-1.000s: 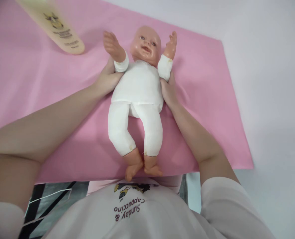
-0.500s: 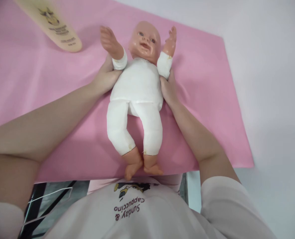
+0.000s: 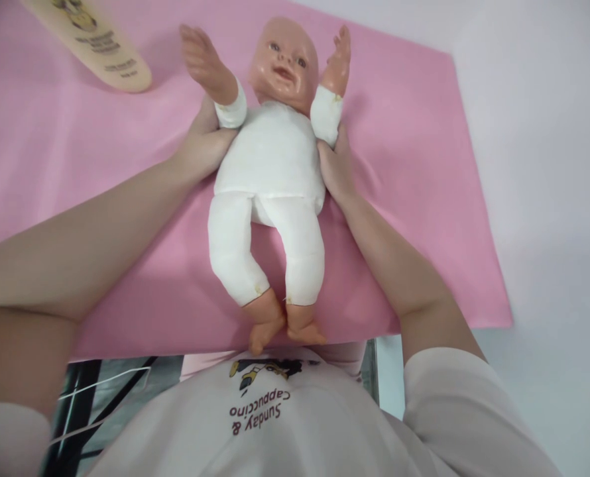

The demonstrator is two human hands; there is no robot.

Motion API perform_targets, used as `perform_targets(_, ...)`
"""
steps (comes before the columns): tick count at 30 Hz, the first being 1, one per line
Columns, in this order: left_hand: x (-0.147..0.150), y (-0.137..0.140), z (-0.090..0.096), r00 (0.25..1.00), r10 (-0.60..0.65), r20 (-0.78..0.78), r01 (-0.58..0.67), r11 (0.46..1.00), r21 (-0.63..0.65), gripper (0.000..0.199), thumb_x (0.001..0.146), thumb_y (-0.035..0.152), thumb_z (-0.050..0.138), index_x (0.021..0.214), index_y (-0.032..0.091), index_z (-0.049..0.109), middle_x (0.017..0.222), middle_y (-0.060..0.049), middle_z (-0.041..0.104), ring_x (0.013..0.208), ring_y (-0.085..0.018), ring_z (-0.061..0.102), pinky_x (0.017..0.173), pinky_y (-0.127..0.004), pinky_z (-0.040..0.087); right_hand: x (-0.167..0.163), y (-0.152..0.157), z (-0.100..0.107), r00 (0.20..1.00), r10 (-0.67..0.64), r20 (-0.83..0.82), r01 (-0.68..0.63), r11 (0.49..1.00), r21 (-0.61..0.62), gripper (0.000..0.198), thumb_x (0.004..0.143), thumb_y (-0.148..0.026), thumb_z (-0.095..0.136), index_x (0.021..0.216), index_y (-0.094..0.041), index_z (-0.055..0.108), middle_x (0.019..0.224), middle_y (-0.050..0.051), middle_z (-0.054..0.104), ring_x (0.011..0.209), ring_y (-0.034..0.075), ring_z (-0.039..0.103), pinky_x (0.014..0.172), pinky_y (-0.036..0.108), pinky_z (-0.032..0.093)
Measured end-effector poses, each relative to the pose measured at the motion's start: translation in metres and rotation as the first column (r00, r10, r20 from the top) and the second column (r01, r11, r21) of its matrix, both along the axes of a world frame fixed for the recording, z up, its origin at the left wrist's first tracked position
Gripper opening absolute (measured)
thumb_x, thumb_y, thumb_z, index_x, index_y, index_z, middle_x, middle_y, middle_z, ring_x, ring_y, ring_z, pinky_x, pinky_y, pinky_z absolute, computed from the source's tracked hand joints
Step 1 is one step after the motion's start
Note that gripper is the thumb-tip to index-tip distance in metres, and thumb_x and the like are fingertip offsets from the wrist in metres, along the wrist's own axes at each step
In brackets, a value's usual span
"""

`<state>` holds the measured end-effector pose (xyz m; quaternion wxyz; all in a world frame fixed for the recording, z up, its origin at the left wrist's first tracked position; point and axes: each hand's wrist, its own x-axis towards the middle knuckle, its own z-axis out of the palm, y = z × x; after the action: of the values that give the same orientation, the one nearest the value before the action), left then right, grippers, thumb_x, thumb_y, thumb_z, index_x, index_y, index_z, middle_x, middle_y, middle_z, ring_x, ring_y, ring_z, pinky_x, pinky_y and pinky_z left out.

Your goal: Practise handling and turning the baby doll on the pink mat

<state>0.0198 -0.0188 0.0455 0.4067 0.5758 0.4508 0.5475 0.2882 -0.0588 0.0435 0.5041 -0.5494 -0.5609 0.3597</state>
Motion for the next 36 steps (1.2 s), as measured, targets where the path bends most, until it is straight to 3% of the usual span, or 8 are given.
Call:
perform_targets(5, 0.000, -0.007, 0.008, 0.999, -0.036, -0.039, 0.034, 0.999, -0.040, 0.060, 0.102, 0.065, 0.085, 0.143, 0.030, 0.059, 0.136, 0.001, 0.080, 0.176, -0.027, 0.041, 0.156, -0.049, 0.033, 0.002, 0.005, -0.007, 1.000, 0.024, 0.009, -0.024, 1.000, 0.005, 0.056, 0.093, -0.049, 0.065, 0.147, -0.036, 0.060, 0.150, 0.002, 0.069, 0.156, 0.025, 0.058, 0.133, 0.042, 0.056)
perform_targets(9, -0.004, -0.006, 0.007, 0.994, -0.108, -0.032, 0.105, 0.991, -0.079, 0.053, 0.099, 0.040, 0.096, 0.136, 0.027, 0.061, 0.140, 0.000, 0.078, 0.169, -0.029, 0.050, 0.155, -0.048, 0.032, -0.001, 0.003, -0.002, 0.999, -0.005, -0.046, 0.003, 0.999, -0.048, 0.050, 0.094, -0.035, 0.063, 0.143, -0.031, 0.056, 0.147, 0.001, 0.070, 0.148, 0.020, 0.058, 0.129, 0.036, 0.056)
perform_targets(14, -0.010, 0.002, 0.000, 0.973, -0.201, -0.117, 0.203, 0.979, 0.011, 0.051, 0.100, 0.008, 0.086, 0.140, 0.008, 0.054, 0.146, -0.009, 0.069, 0.167, -0.040, 0.048, 0.150, -0.071, 0.022, -0.005, -0.003, 0.006, 0.996, -0.024, -0.084, 0.018, 0.997, -0.080, 0.056, 0.094, -0.025, 0.061, 0.149, -0.030, 0.049, 0.142, -0.004, 0.073, 0.143, 0.013, 0.057, 0.132, 0.030, 0.050)
perform_targets(22, -0.012, 0.008, -0.008, 0.933, -0.252, -0.257, 0.292, 0.947, 0.131, 0.048, 0.110, 0.028, 0.083, 0.143, 0.009, 0.055, 0.156, -0.015, 0.066, 0.154, -0.036, 0.063, 0.145, -0.071, 0.035, -0.006, -0.002, 0.003, 0.997, 0.007, -0.076, -0.007, 1.000, 0.001, 0.047, 0.090, -0.023, 0.055, 0.137, -0.030, 0.062, 0.149, -0.005, 0.071, 0.140, 0.013, 0.062, 0.131, 0.030, 0.052)
perform_targets(25, -0.015, 0.012, -0.013, 0.949, -0.246, -0.195, 0.279, 0.946, 0.167, 0.037, 0.103, 0.016, 0.085, 0.134, 0.009, 0.064, 0.152, -0.014, 0.070, 0.151, -0.034, 0.063, 0.147, -0.065, 0.035, -0.005, -0.004, 0.006, 0.998, 0.009, -0.064, -0.008, 1.000, 0.014, 0.039, 0.090, -0.024, 0.058, 0.128, -0.029, 0.067, 0.148, -0.005, 0.072, 0.142, 0.014, 0.061, 0.135, 0.031, 0.050)
perform_targets(28, -0.016, 0.015, -0.016, 0.958, -0.263, -0.113, 0.278, 0.950, 0.141, 0.047, 0.096, 0.006, 0.087, 0.137, 0.010, 0.066, 0.150, -0.013, 0.071, 0.150, -0.033, 0.064, 0.147, -0.065, 0.035, -0.006, -0.007, 0.010, 0.998, 0.016, -0.060, -0.014, 1.000, 0.018, 0.036, 0.094, -0.031, 0.061, 0.129, -0.028, 0.067, 0.146, -0.004, 0.073, 0.141, 0.014, 0.060, 0.133, 0.032, 0.051)
perform_targets(33, -0.015, 0.013, -0.017, 0.962, -0.264, -0.068, 0.271, 0.956, 0.116, 0.061, 0.098, 0.016, 0.091, 0.150, 0.014, 0.060, 0.157, -0.014, 0.069, 0.153, -0.033, 0.064, 0.145, -0.060, 0.043, -0.012, -0.010, 0.011, 0.988, -0.057, -0.141, 0.050, 0.997, -0.053, 0.048, 0.088, -0.029, 0.058, 0.136, -0.027, 0.059, 0.143, 0.000, 0.073, 0.136, 0.014, 0.061, 0.126, 0.031, 0.055)
perform_targets(36, -0.014, 0.012, -0.016, 0.970, -0.238, -0.048, 0.241, 0.969, 0.064, 0.057, 0.103, 0.017, 0.086, 0.151, 0.016, 0.055, 0.163, -0.014, 0.065, 0.160, -0.033, 0.059, 0.148, -0.061, 0.036, -0.014, -0.009, 0.008, 0.982, -0.082, -0.169, 0.074, 0.996, -0.056, 0.049, 0.086, -0.034, 0.056, 0.135, -0.028, 0.057, 0.143, 0.001, 0.071, 0.130, 0.015, 0.066, 0.124, 0.034, 0.058)
